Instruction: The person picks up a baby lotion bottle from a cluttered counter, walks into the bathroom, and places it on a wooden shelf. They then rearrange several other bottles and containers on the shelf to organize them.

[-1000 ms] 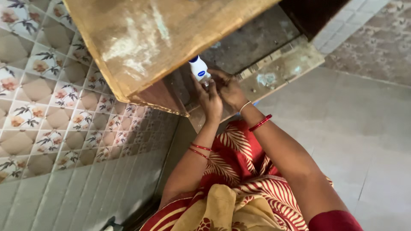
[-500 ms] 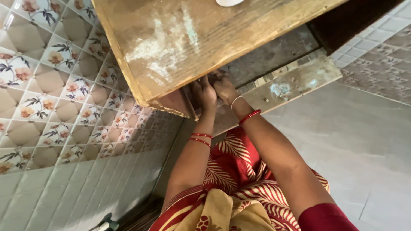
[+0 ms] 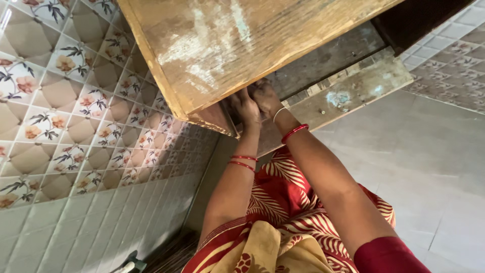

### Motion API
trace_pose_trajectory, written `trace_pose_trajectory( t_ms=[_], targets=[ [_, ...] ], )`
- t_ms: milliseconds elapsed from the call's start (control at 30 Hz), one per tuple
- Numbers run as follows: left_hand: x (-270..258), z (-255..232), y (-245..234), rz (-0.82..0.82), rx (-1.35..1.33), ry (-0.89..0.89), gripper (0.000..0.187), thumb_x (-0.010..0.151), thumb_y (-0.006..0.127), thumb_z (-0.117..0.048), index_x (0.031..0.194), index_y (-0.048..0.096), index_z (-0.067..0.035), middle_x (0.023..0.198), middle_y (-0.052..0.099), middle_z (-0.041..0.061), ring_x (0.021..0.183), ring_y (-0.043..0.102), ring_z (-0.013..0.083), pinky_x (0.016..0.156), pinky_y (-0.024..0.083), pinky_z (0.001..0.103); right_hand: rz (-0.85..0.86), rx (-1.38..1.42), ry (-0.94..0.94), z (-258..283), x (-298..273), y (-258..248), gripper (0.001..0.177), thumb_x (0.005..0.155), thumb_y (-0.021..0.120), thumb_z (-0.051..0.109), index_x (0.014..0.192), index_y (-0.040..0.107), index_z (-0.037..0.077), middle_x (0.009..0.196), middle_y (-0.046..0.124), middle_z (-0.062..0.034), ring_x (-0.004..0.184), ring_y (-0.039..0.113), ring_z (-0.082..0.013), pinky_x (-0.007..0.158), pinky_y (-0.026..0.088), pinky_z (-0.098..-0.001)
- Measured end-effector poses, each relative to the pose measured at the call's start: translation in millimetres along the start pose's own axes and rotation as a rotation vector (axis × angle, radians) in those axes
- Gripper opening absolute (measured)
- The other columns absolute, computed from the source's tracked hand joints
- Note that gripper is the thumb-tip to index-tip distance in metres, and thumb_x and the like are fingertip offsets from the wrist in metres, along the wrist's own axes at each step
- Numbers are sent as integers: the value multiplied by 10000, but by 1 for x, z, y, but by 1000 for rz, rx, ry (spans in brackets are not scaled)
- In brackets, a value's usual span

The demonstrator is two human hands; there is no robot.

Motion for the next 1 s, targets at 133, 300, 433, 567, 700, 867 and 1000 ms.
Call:
trace_pose_trajectory(
  t_ms=[133,300,433,567,700,867,1000],
  targets=[
    [-12,-13,-2,-6,-30,-72,552,1037,592,-261,1469,460,56,1467,550,217,1320,542,328,1113,392,401,-59,-81,160,10,-1,7,273,920,652,113,1138,712,-40,1147,733,-169,1043,686,-275,928,540,-390],
    [-18,-19,-1,-40,-85,-223,582,1021,580,-285,1494,427,17,1505,495,168,1330,502,288,1095,379,382,244,-1338,-564,-12,1,-4,291,783,772,170,1039,762,31,957,731,-164,972,665,-432,861,524,-507],
    [-14,4,-4,-7,-168,-329,507,1060,536,-307,1395,565,73,1324,627,238,1098,583,331,941,435,439,195,-1330,-512,-64,3,-22,287,865,719,199,1114,740,59,1102,719,-162,1095,644,-400,955,531,-450],
    [-8,63,-14,-74,-96,-222,451,1106,508,-262,1346,596,110,1297,631,216,1083,589,296,922,440,390,258,-1219,-213,-91,23,-18,325,961,671,289,1197,721,71,1220,698,-197,1130,624,-379,970,498,-434],
    [-1,91,-19,-112,675,641,364,1218,378,-263,1222,609,18,1121,679,175,978,656,282,896,538,364,64,-572,49,-98,21,-19,413,928,644,335,1228,703,58,1306,700,-166,1197,650,-308,1013,487,-385],
    [1,142,-25,-114,-392,-456,313,1066,473,-234,863,583,-23,589,518,59,446,466,167,405,346,307,132,-649,130,-99,28,-9,434,935,636,329,1246,690,32,1318,694,-144,1175,644,-261,1008,478,-377],
    [3,134,-21,72,-588,-373,493,1225,472,-298,855,566,13,660,545,84,506,489,163,417,358,279,-100,-180,401,-97,25,1,403,868,710,206,1213,681,0,1257,714,-160,1084,654,-247,912,541,-396]
  ],
)
Point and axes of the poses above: each hand's wrist, its own x-axis towards the middle knuckle, its own y-axis out of the palm, z = x × y, the point moved 4 cm from there along x, towards the middle knuckle
